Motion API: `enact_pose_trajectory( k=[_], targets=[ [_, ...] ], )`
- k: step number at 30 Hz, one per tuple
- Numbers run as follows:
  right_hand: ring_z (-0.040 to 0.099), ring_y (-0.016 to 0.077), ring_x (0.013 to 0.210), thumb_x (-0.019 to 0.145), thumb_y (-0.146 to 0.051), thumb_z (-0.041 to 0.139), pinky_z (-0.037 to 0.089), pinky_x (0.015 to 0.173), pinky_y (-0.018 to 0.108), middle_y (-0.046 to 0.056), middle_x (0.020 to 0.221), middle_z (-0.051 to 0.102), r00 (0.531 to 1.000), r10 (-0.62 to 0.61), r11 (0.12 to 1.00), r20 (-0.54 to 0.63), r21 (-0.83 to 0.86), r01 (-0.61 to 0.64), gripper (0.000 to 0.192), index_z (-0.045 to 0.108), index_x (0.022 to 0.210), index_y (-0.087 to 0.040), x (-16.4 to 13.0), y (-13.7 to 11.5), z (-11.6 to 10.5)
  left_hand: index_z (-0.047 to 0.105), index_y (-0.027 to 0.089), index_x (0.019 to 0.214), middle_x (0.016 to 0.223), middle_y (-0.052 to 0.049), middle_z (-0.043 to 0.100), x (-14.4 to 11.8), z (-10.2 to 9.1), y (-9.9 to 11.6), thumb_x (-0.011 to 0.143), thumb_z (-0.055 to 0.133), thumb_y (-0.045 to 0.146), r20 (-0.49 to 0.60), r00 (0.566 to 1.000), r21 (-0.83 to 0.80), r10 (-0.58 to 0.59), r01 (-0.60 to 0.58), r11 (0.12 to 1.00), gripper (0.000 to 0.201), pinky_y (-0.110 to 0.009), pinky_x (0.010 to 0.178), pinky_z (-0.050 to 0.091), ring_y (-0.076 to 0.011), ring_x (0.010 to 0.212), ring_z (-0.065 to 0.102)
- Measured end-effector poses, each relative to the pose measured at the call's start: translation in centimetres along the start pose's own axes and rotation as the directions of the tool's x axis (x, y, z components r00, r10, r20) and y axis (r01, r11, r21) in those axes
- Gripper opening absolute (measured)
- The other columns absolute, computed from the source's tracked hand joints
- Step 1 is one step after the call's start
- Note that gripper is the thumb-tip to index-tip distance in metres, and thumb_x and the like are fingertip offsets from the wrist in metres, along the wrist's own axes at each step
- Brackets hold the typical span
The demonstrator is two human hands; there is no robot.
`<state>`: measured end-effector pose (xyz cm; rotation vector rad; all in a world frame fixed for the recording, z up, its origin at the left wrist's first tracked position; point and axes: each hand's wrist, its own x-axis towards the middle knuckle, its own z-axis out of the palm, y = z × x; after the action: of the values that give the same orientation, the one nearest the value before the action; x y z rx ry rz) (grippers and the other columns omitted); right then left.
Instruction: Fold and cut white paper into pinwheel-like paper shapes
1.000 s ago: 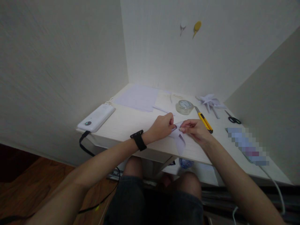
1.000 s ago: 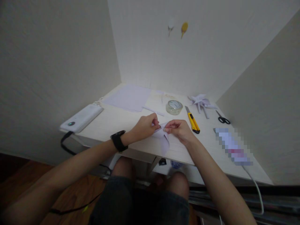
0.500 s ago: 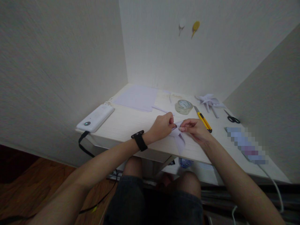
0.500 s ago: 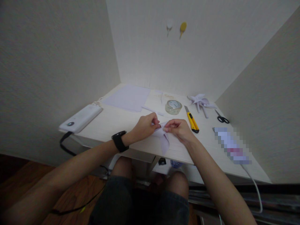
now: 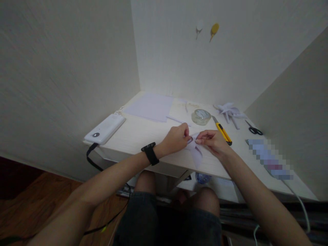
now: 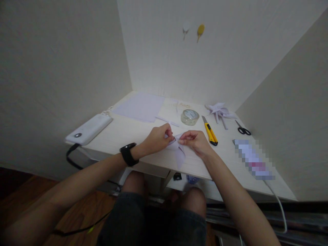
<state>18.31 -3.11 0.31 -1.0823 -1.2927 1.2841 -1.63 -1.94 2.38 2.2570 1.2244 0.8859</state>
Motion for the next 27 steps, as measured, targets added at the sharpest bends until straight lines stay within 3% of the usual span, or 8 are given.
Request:
enact_pose_trajectory(
  k=[27],
  targets=[
    [0.064, 0.0150, 0.055, 0.041, -0.030, 0.096, 0.054, 0.054, 0.027, 0.003, 0.060, 0.070, 1.000, -0.029, 0.998, -0.003, -0.052, 0.029, 0.034, 0.072, 0.062, -0.018, -0.01, 0.13, 0.01, 0.052, 0.020, 0.073, 0.078, -0.003, 0.066, 0.00, 0.06, 0.14, 0.078, 0.064, 0.017, 0.024, 0.999, 0.080, 0.026, -0.028, 0.996, 0.014, -0.031, 0.071, 0.042, -0.0204, 0.080, 0.059]
  ],
)
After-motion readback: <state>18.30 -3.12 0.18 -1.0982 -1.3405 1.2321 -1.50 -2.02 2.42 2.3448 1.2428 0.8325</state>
